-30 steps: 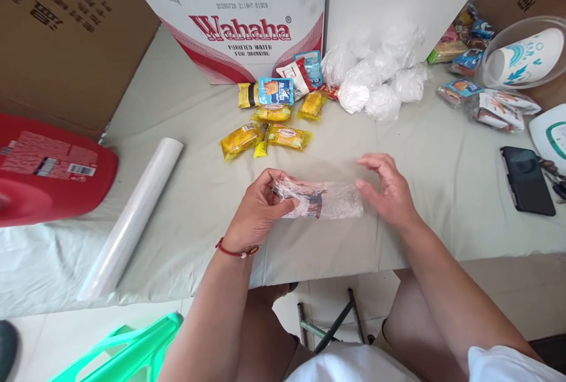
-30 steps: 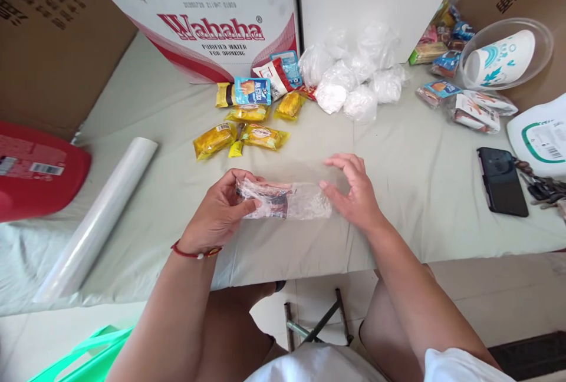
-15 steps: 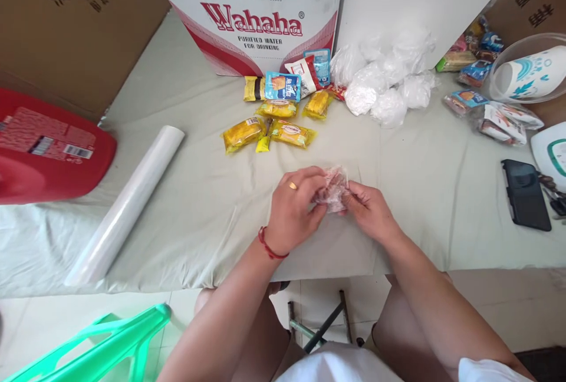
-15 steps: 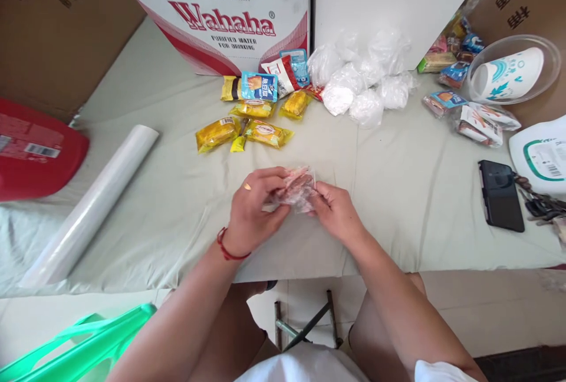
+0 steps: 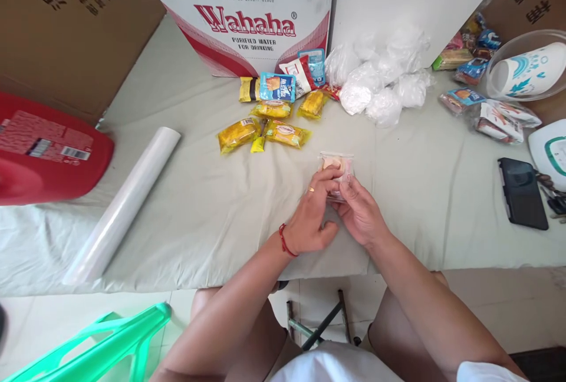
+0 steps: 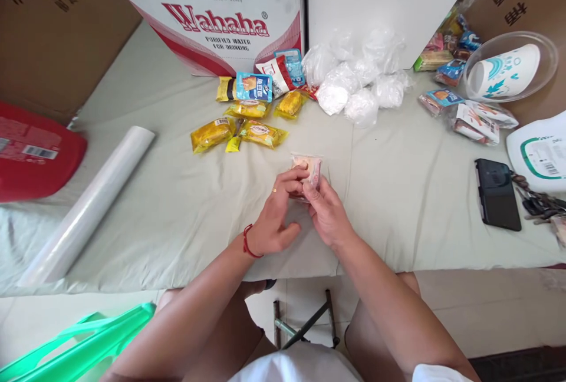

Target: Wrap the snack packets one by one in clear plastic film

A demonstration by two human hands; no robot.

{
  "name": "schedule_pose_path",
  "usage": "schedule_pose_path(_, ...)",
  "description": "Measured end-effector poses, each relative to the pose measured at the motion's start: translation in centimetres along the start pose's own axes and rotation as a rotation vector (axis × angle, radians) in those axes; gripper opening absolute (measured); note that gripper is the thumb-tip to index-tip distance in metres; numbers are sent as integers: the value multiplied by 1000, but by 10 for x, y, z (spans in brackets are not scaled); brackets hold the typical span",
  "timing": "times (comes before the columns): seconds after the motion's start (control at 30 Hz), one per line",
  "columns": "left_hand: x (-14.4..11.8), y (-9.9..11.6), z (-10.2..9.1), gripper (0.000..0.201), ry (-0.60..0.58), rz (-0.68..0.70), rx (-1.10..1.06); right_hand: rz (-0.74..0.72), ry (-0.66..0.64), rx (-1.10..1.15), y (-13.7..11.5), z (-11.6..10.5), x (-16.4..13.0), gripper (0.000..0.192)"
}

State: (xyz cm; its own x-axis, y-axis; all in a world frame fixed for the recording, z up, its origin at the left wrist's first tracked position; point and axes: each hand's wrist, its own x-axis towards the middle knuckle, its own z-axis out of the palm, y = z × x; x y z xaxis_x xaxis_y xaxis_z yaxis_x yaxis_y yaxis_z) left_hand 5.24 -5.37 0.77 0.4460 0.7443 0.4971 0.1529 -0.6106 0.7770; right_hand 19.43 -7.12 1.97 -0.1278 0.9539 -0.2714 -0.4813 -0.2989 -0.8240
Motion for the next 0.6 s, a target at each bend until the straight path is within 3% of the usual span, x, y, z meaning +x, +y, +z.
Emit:
schedule_pose_path(0.03, 0, 1, -1, 53, 21, -64, -151, -13, 25, -34, 0, -2, 2, 43)
schedule_pose_path(0.1, 3, 1, -4, 48, 175, -214, -364, -31, 47, -99, -1, -6, 7, 50)
schedule_pose_path(0.17, 6, -1, -9, 40, 402, -388, -432, -43, 51, -154, -1, -10, 9, 57)
schedule_pose_path(0.23, 10, -3, -13, 34, 503, -586, -476, -30, 31, -201, 0, -11, 10, 60)
schedule_pose_path(0.33, 14, -4, -16, 42, 389, -770, -638, -24, -45, -335, -2, -11, 9, 58)
schedule_pose_path(0.47, 15, -2, -18, 53, 324, -731, -674, -79, -122, -579, -10, -15, 7, 53)
schedule_pose_path(0.6, 13, -1, -19, 54, 239, -713, -577, -25, -173, -811, -25, -29, 4, 41)
